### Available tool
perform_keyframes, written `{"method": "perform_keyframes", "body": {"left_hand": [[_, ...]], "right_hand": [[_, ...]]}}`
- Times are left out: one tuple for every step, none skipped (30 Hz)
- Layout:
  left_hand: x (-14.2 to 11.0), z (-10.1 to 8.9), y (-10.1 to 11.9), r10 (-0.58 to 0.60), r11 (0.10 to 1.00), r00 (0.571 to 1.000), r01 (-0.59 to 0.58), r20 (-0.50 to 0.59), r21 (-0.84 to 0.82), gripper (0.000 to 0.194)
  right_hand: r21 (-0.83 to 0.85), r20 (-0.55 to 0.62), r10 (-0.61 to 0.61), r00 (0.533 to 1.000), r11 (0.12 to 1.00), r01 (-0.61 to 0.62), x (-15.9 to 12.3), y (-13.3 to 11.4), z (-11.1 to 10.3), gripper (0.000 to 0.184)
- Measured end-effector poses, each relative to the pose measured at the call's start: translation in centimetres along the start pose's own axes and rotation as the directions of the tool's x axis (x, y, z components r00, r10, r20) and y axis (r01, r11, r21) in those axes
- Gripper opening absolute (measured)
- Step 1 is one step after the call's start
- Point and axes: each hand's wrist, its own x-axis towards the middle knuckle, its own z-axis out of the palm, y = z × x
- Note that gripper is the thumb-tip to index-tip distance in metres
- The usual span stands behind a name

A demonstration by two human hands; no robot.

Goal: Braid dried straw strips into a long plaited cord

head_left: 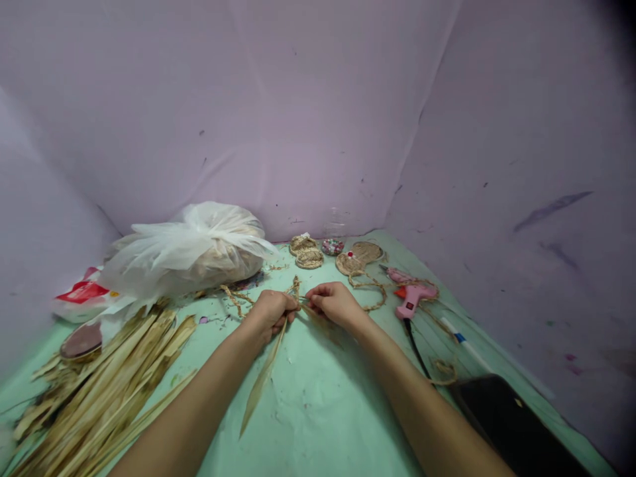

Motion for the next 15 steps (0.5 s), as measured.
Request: {"method": "perform_keyframes", "body": {"left_hand": [[0.1,-0.1,0.0,-0.020,1.000,1.000,0.021,0.018,-0.019,0.006],[0.1,-0.2,0.1,-0.035,0.999,0.999,0.036,0.032,-0.030,0.006],[0.2,-0.3,0.1,-0.044,0.998,0.998,0.045,0.041,-0.031,0.006],[0.2,-0.3,0.1,-0.045,0.999,0.998,0.047,0.046,-0.027,0.006],[0.2,-0.3,0.2,-0.042,0.999,0.998,0.043,0.045,-0.020,0.008],[0.2,-0.3,0.2,-0.038,0.999,0.998,0.038,0.041,-0.013,0.009],[0.1,-0.2,0.2,-0.035,0.999,0.999,0.036,0.036,-0.008,0.010],[0.1,-0.2,0.3,-0.034,0.999,0.999,0.035,0.034,-0.006,0.009],[0.1,-0.2,0.3,-0.034,0.999,0.999,0.035,0.035,-0.002,0.008],[0.0,-0.2,0.3,-0.036,0.999,0.999,0.036,0.035,0.003,0.007],[0.0,-0.2,0.3,-0.039,0.999,0.999,0.039,0.036,0.008,0.006],[0.0,-0.2,0.4,-0.043,0.999,0.998,0.042,0.036,0.014,0.006],[0.0,-0.2,0.4,-0.046,0.999,0.998,0.045,0.034,0.020,0.006],[0.0,-0.2,0.4,-0.048,0.999,0.998,0.047,0.031,0.027,0.006],[0.0,-0.2,0.5,-0.048,0.998,0.999,0.047,0.025,0.034,0.007]], "right_hand": [[0.008,0.015,0.000,1.000,1.000,0.000,-0.2,-0.2,0.2,0.010],[0.019,0.039,0.005,0.999,1.000,-0.006,-0.5,-0.5,0.5,0.010],[0.035,0.069,0.016,0.997,0.999,-0.019,-0.8,-0.8,0.8,0.014],[0.052,0.099,0.032,0.995,0.998,-0.037,-1.1,-1.1,1.0,0.018],[0.070,0.125,0.048,0.991,0.996,-0.057,-1.3,-1.3,1.1,0.022],[0.082,0.147,0.059,0.987,0.994,-0.072,-1.5,-1.5,1.2,0.023],[0.078,0.158,0.062,0.986,0.994,-0.075,-1.5,-1.5,1.3,0.023],[0.063,0.157,0.057,0.986,0.996,-0.068,-1.5,-1.5,1.3,0.020],[0.041,0.149,0.050,0.988,0.998,-0.056,-1.4,-1.4,1.3,0.017],[0.017,0.135,0.040,0.990,0.999,-0.042,-1.2,-1.1,1.2,0.014],[-0.001,0.118,0.031,0.993,1.000,-0.031,-1.0,-0.9,1.1,0.011],[-0.019,0.095,0.014,0.995,1.000,-0.013,-0.8,-0.7,1.0,0.010],[-0.045,0.069,-0.016,0.998,0.999,0.019,-0.6,-0.5,0.9,0.010],[-0.090,0.046,-0.062,0.997,0.994,0.066,-0.5,-0.3,0.8,0.010],[-0.155,0.025,-0.120,0.992,0.980,0.122,-0.4,-0.2,0.7,0.011]]}}
